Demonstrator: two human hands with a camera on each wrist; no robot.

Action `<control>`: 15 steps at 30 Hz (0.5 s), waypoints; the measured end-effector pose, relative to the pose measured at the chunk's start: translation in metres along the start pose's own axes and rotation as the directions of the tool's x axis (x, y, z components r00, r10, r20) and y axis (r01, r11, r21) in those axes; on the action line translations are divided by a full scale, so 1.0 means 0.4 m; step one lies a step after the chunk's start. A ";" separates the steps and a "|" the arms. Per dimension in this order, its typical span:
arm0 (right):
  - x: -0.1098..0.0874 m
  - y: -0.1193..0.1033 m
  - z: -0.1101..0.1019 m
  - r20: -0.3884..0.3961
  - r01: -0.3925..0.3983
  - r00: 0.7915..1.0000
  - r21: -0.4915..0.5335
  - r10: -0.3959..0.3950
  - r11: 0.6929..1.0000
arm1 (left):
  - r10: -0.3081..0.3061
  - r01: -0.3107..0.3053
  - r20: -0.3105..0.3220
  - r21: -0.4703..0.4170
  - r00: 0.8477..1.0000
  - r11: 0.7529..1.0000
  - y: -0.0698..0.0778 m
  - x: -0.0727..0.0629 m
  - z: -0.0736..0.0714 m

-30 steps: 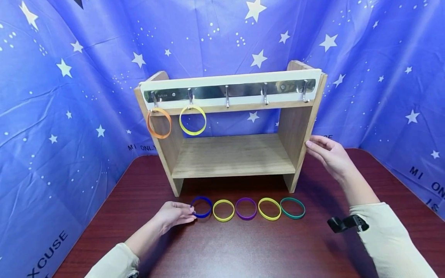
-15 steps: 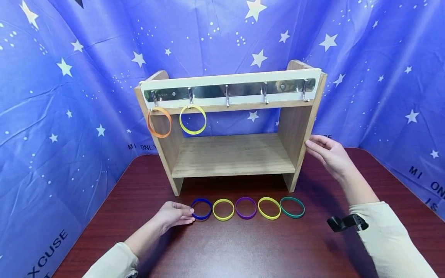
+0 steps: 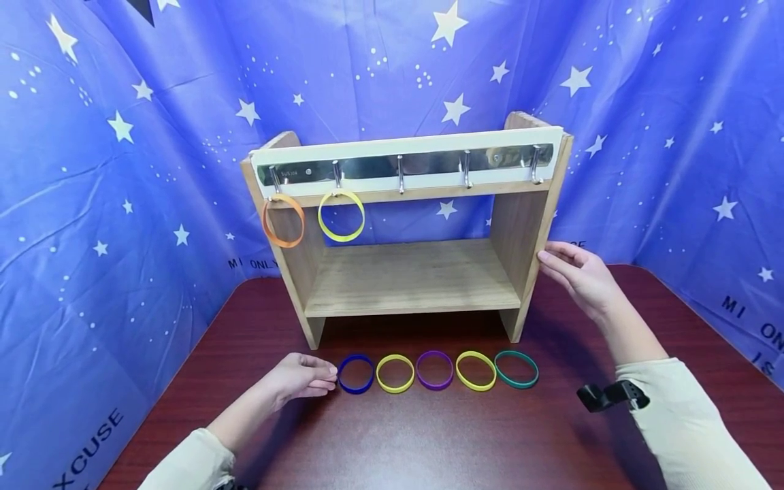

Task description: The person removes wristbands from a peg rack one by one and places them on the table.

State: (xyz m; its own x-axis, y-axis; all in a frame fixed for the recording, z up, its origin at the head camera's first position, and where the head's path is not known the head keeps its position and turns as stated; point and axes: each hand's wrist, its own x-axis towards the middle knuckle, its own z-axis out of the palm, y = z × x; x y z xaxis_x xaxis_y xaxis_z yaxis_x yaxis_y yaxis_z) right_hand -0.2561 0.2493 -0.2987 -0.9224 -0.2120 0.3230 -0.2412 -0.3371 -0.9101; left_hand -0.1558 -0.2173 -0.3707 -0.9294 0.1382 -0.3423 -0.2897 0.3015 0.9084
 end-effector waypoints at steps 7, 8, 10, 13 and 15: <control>0.001 -0.001 0.000 -0.003 0.002 1.000 0.008 -0.002 1.000 | 0.066 -0.066 -0.050 -0.012 0.997 0.998 0.017 0.002 -0.006; 0.001 -0.001 0.000 -0.004 0.003 1.000 0.008 -0.003 1.000 | 0.073 -0.074 -0.056 -0.026 0.996 0.997 0.020 0.004 -0.005; 0.002 -0.002 0.000 -0.002 0.006 1.000 0.010 -0.006 1.000 | 0.079 -0.083 -0.068 -0.049 0.995 0.995 0.027 0.007 -0.004; 0.003 -0.002 -0.001 0.000 0.009 1.000 0.011 -0.009 1.000 | 0.090 -0.096 -0.078 -0.070 0.993 0.993 0.044 0.012 -0.005; 0.004 -0.001 -0.002 0.000 0.006 1.000 0.014 -0.006 1.000 | 0.100 -0.107 -0.085 -0.078 0.991 0.991 0.058 0.014 -0.006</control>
State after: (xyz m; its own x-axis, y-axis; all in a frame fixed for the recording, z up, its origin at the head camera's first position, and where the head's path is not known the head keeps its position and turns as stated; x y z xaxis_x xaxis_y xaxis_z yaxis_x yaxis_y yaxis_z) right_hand -0.2576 0.2500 -0.2981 -0.9207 -0.2101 0.3288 -0.2428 -0.3514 -0.9042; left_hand -0.1683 -0.2119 -0.3510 -0.9698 0.0868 -0.2278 -0.2056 0.2108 0.9557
